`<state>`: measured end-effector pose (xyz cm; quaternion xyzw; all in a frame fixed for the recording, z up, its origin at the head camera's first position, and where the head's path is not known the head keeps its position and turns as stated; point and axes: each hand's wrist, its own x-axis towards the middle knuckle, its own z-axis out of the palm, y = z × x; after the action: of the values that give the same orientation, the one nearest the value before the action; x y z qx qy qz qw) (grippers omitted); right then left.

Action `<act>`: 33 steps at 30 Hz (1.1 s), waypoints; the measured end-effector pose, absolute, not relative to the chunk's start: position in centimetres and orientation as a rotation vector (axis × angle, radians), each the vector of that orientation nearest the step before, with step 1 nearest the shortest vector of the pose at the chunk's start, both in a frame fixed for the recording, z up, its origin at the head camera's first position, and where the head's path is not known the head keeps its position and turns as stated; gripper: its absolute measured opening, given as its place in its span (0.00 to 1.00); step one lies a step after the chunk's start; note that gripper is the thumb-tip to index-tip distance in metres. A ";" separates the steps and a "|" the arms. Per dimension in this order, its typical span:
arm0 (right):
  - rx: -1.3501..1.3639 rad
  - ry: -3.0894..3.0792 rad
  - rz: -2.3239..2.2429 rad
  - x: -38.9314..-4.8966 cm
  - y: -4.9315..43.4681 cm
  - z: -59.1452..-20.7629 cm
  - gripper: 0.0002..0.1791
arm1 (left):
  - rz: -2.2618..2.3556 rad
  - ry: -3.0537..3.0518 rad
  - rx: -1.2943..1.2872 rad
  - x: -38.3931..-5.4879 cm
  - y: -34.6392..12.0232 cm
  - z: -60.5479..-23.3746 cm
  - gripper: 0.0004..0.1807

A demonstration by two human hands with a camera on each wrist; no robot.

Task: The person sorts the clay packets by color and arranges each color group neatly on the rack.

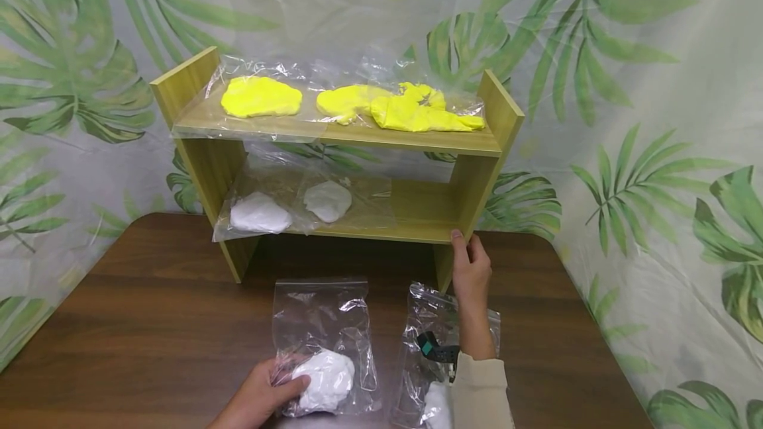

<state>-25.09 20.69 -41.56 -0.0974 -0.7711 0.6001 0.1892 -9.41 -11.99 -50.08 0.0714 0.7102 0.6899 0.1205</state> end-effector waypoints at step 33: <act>-0.268 -2.162 1.710 -25.2 21.0 -41.7 0.28 | 2.197 1.785 0.308 -10.7 -12.3 -48.0 0.27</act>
<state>-25.15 21.00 -41.72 -0.0949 -0.7671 0.6069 0.1850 -10.71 -12.25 -47.96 0.1071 0.6201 0.7633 0.1463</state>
